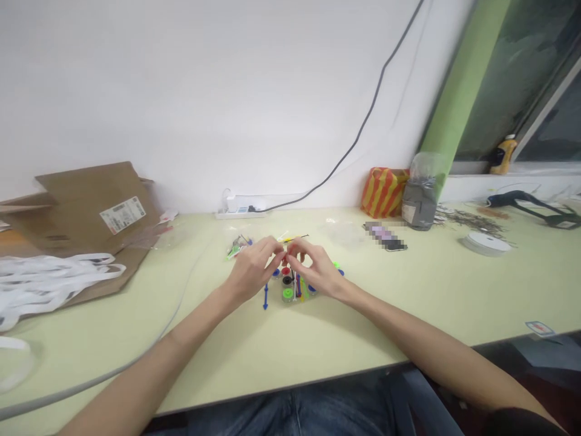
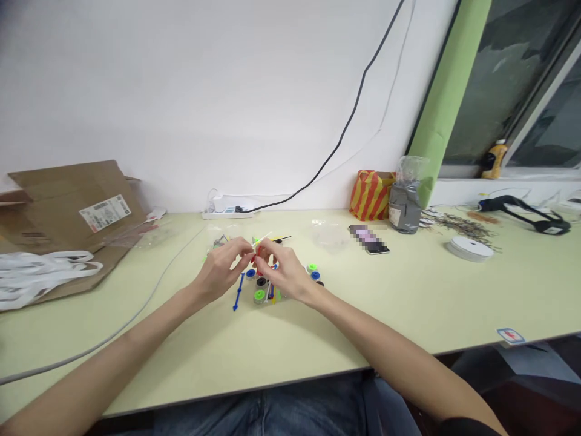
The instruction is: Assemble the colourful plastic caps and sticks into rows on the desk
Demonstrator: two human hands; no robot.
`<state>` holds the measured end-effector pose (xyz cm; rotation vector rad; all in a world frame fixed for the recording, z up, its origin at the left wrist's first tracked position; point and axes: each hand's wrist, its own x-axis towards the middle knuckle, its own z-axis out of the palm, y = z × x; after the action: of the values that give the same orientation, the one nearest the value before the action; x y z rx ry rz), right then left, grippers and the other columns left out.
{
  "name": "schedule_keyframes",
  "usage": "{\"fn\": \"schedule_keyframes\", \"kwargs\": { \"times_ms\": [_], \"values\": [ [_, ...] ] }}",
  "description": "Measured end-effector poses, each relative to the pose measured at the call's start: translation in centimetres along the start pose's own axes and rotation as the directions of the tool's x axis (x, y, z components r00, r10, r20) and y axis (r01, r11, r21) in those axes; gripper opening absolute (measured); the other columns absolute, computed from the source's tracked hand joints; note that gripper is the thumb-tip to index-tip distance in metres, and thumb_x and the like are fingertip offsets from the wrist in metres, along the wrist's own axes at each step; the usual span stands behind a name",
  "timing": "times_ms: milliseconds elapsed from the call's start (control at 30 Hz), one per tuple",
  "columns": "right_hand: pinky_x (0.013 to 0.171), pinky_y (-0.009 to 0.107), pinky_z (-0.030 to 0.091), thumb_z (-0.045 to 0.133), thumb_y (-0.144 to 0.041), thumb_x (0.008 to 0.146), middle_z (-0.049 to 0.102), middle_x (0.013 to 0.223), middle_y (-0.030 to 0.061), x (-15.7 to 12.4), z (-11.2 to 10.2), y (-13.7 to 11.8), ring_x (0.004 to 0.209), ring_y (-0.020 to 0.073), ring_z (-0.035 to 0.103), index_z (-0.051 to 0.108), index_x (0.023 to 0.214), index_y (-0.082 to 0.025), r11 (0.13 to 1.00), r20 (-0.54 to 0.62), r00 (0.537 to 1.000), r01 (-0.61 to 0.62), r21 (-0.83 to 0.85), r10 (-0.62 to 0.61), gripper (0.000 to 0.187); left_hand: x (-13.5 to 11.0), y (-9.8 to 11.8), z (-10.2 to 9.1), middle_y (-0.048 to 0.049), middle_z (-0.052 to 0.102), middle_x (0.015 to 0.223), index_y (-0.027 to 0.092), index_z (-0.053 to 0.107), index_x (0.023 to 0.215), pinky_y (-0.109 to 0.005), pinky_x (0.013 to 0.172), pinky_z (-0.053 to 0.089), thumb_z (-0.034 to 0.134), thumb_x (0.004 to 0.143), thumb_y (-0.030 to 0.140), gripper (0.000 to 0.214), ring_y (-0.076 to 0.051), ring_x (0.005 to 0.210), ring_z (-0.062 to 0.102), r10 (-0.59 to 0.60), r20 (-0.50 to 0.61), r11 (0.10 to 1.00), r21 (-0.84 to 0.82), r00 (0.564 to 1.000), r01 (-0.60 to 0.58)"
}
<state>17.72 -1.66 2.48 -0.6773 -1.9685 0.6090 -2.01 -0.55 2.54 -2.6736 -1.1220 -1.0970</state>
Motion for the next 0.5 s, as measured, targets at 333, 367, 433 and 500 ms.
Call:
{"fn": "schedule_keyframes", "kwargs": {
  "times_ms": [333, 367, 433, 500],
  "values": [
    [0.074, 0.031, 0.044, 0.046, -0.017, 0.096, 0.062, 0.086, 0.0048, -2.0, 1.0, 0.3, 0.08, 0.0181, 0.055, 0.055, 0.095, -0.023, 0.977, 0.017, 0.983, 0.182, -0.115, -0.181, 0.011, -1.3, 0.8, 0.3, -0.0041, 0.057, 0.082, 0.019, 0.05, 0.092, -0.029, 0.068, 0.041, 0.036, 0.103, 0.03, 0.021, -0.016, 0.072, 0.053, 0.183, 0.044, 0.979, -0.095, 0.982, -0.178],
    [0.072, 0.03, 0.044, 0.046, -0.019, 0.097, 0.061, 0.086, 0.0042, -2.0, 1.1, 0.3, 0.078, 0.0177, 0.056, 0.054, 0.094, -0.023, 0.982, 0.021, 0.987, 0.158, -0.105, -0.157, 0.009, -1.2, 0.9, 0.3, -0.0034, 0.056, 0.079, 0.019, 0.048, 0.088, -0.028, 0.066, 0.04, 0.034, 0.103, 0.03, 0.024, -0.016, 0.07, 0.052, 0.181, 0.04, 0.982, -0.065, 0.983, -0.179],
    [0.069, 0.029, 0.044, 0.048, -0.023, 0.098, 0.061, 0.083, 0.0027, -2.1, 1.1, 0.2, 0.074, 0.0163, 0.057, 0.052, 0.094, -0.023, 0.992, 0.041, 0.994, 0.103, -0.075, -0.1, 0.006, -1.2, 0.9, 0.3, -0.0019, 0.054, 0.073, 0.02, 0.046, 0.083, -0.028, 0.061, 0.037, 0.031, 0.104, 0.029, 0.027, -0.015, 0.064, 0.05, 0.187, 0.035, 0.982, -0.012, 0.982, -0.187],
    [0.067, 0.028, 0.043, 0.048, -0.025, 0.098, 0.062, 0.08, 0.0013, -2.2, 1.1, -0.1, 0.07, 0.015, 0.058, 0.051, 0.093, -0.023, 0.998, 0.059, 0.997, 0.053, -0.032, -0.051, 0.007, -1.3, 0.9, 0.4, -0.0007, 0.053, 0.07, 0.021, 0.044, 0.08, -0.027, 0.058, 0.035, 0.03, 0.104, 0.028, 0.029, -0.014, 0.06, 0.048, 0.189, 0.025, 0.982, 0.019, 0.982, -0.189]
  ]
}}
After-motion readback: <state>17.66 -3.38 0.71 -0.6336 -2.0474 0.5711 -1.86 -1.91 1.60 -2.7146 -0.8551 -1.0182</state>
